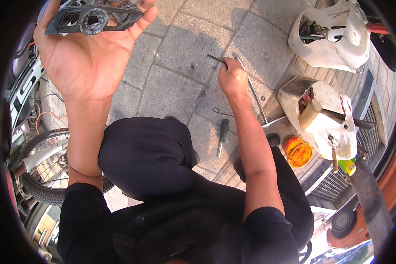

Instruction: The person cleans the inside of a bicycle pedal with a small metal tool, then attempts to fit it onto the crank arm. They continue to scrape and clean the pedal's interior before placing the tool on the ground.

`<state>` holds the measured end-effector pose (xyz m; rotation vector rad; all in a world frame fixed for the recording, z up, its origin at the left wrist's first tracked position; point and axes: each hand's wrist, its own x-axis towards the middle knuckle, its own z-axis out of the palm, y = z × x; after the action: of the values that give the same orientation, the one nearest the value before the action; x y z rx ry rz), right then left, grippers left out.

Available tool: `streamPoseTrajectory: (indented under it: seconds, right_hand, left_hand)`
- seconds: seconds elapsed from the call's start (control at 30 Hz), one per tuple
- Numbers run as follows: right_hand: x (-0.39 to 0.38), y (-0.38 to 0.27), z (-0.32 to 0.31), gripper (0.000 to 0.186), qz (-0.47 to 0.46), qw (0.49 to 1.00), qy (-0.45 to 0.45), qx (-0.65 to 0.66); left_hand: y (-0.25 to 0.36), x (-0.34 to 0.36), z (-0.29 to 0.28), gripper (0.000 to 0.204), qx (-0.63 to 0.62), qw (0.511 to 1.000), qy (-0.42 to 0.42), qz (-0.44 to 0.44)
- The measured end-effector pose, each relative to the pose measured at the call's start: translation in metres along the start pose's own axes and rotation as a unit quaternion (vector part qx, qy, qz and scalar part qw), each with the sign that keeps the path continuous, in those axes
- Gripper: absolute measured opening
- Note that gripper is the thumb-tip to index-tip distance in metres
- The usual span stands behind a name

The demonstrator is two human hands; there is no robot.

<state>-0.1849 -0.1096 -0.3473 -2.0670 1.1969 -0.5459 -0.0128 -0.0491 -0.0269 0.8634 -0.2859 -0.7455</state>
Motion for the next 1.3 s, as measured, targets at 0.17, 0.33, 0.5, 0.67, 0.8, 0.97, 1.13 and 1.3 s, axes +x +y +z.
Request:
streamPoseTrajectory:
  seconds: [0.17,0.33,0.5,0.67,0.8,0.97,1.13,1.3]
  right_hand:
    - [0.003,0.006,-0.011,0.019,-0.056,0.996,-0.05,-0.053]
    - [0.015,0.004,-0.024,0.017,-0.059,0.993,-0.09,-0.045]
    - [0.039,0.022,-0.051,0.023,0.074,0.989,-0.127,0.021]
    - [0.048,0.056,-0.069,0.017,0.319,0.905,-0.154,0.235]
    - [0.049,0.07,-0.066,0.015,0.361,0.876,-0.143,0.285]
    - [0.053,0.07,-0.054,0.017,0.381,0.84,-0.13,0.364]
    - [0.063,0.072,-0.048,0.015,0.376,0.843,-0.115,0.367]
    - [0.071,0.075,-0.043,0.016,0.38,0.849,-0.121,0.348]
  left_hand:
    - [0.009,0.005,-0.007,0.055,-0.05,0.997,-0.011,-0.05]
    - [0.002,-0.005,0.017,0.055,0.022,0.999,0.013,0.021]
    - [0.003,-0.005,0.016,0.057,0.031,0.999,0.028,0.032]
    - [0.009,-0.006,0.017,0.06,0.047,0.999,0.02,0.016]
    - [0.033,0.01,-0.028,0.065,-0.065,0.983,-0.141,-0.103]
    - [0.031,0.008,-0.028,0.065,-0.066,0.981,-0.146,-0.106]
    - [0.031,0.008,-0.029,0.066,-0.073,0.978,-0.159,-0.115]
    - [0.031,0.007,-0.03,0.067,-0.075,0.978,-0.154,-0.114]
